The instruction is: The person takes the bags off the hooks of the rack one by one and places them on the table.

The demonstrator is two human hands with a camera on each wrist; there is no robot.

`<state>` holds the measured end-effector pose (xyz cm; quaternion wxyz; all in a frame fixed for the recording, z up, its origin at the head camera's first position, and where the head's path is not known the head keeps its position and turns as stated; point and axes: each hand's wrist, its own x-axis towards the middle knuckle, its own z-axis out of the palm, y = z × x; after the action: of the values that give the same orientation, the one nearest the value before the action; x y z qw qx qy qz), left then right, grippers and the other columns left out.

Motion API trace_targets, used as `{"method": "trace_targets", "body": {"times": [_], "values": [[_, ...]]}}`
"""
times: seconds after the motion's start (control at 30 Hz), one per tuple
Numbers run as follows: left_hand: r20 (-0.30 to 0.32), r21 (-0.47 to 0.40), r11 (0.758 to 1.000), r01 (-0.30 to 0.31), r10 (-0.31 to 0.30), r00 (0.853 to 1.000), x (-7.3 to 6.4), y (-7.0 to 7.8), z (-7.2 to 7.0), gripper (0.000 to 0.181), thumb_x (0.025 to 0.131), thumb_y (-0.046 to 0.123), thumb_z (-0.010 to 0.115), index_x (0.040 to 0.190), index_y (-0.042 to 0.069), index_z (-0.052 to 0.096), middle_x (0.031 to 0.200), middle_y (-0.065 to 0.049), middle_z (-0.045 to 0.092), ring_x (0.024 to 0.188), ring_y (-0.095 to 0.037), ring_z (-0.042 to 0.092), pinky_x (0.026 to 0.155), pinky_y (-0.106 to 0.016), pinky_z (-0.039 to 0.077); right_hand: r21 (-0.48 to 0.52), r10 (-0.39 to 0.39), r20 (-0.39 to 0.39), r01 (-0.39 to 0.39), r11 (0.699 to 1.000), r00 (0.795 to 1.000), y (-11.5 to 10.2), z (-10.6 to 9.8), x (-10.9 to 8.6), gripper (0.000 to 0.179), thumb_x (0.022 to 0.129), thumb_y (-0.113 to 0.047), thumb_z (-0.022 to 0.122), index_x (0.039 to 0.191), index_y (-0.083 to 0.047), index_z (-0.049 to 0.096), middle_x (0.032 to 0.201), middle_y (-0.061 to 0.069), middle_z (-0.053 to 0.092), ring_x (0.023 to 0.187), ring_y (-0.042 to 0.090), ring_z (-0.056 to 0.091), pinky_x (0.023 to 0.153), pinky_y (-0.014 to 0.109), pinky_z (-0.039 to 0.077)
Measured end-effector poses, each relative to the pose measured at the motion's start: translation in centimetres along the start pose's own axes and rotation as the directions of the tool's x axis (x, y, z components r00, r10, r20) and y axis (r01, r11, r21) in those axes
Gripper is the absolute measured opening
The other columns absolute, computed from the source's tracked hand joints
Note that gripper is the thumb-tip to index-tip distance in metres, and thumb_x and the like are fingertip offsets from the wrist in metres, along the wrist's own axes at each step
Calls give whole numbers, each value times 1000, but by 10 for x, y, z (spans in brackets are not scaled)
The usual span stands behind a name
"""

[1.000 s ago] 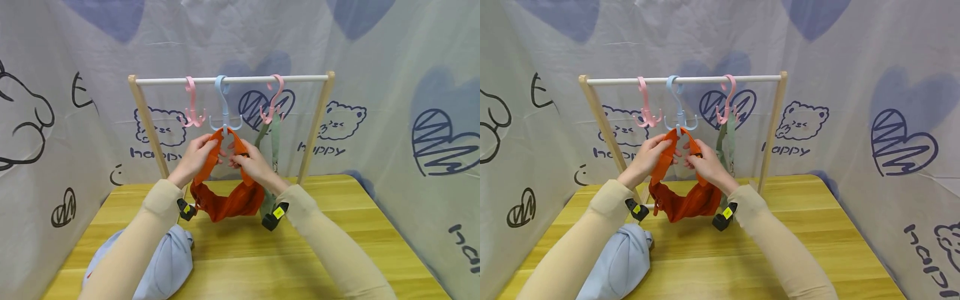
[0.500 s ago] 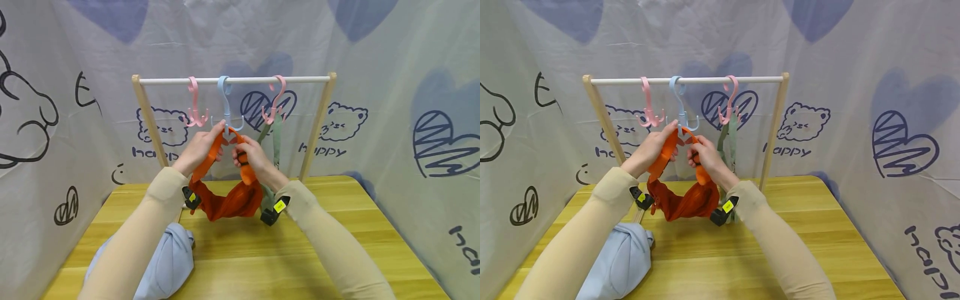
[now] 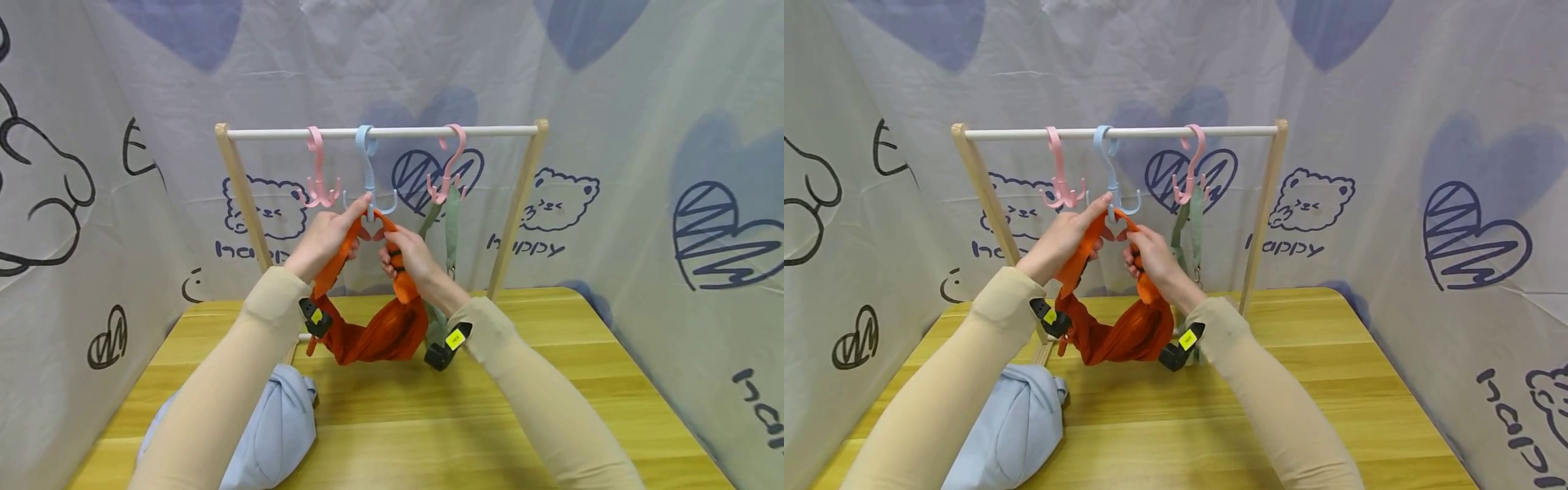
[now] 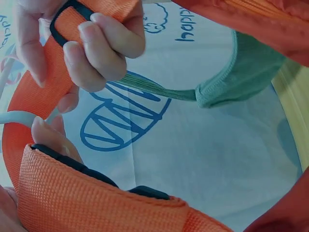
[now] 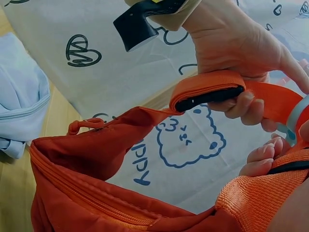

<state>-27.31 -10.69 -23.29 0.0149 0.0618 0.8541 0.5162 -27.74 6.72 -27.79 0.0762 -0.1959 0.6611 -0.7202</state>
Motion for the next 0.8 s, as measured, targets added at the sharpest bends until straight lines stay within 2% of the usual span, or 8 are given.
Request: {"method": "trace_targets", "body": {"times": [0.13, 0.27, 0.43, 0.67, 0.8], "values": [[-12, -64, 998, -10, 9, 1000, 2, 1, 0, 75, 89, 76, 52, 100, 5, 73, 61, 3, 55, 59, -14, 55, 73, -31, 47, -7, 3, -13, -3, 1000, 1000, 1, 0, 2, 20, 104, -13, 33, 107, -4, 51, 61, -2, 44, 50, 11, 42, 52, 21, 38], [-53, -148, 987, -64, 57, 997, 4, 3, 0, 55, 91, 62, 64, 84, 8, 72, 55, 8, 52, 54, -10, 48, 65, -26, 45, 6, 13, -44, -13, 1000, 999, 1, 1, 3, 20, 102, -11, 34, 106, -5, 52, 60, -3, 45, 50, 11, 41, 51, 21, 37], [-113, -162, 979, -124, 106, 988, 5, 3, 1, 43, 90, 55, 70, 71, 16, 73, 53, 10, 53, 53, -9, 49, 59, -24, 43, -2, 4, -83, -4, 1000, 997, 1, 3, 3, 22, 101, -10, 36, 106, -5, 56, 60, -4, 46, 49, 10, 41, 50, 20, 37], [-174, -218, 960, -173, 136, 975, 3, 4, 0, 37, 87, 48, 76, 73, 15, 75, 51, 9, 45, 54, -10, 49, 58, -23, 37, -11, -25, -114, 24, 1000, 993, -1, 6, 4, 25, 102, -12, 37, 108, -3, 60, 62, -3, 46, 52, 10, 42, 52, 20, 38], [-177, -229, 960, -158, 119, 977, 1, 6, 0, 37, 86, 47, 77, 79, 11, 71, 56, 9, 46, 57, -9, 50, 58, -23, 34, -8, -26, -134, 25, 1000, 991, -2, 6, 5, 27, 100, -11, 37, 109, -1, 61, 62, -4, 47, 52, 10, 42, 51, 19, 37]]}}
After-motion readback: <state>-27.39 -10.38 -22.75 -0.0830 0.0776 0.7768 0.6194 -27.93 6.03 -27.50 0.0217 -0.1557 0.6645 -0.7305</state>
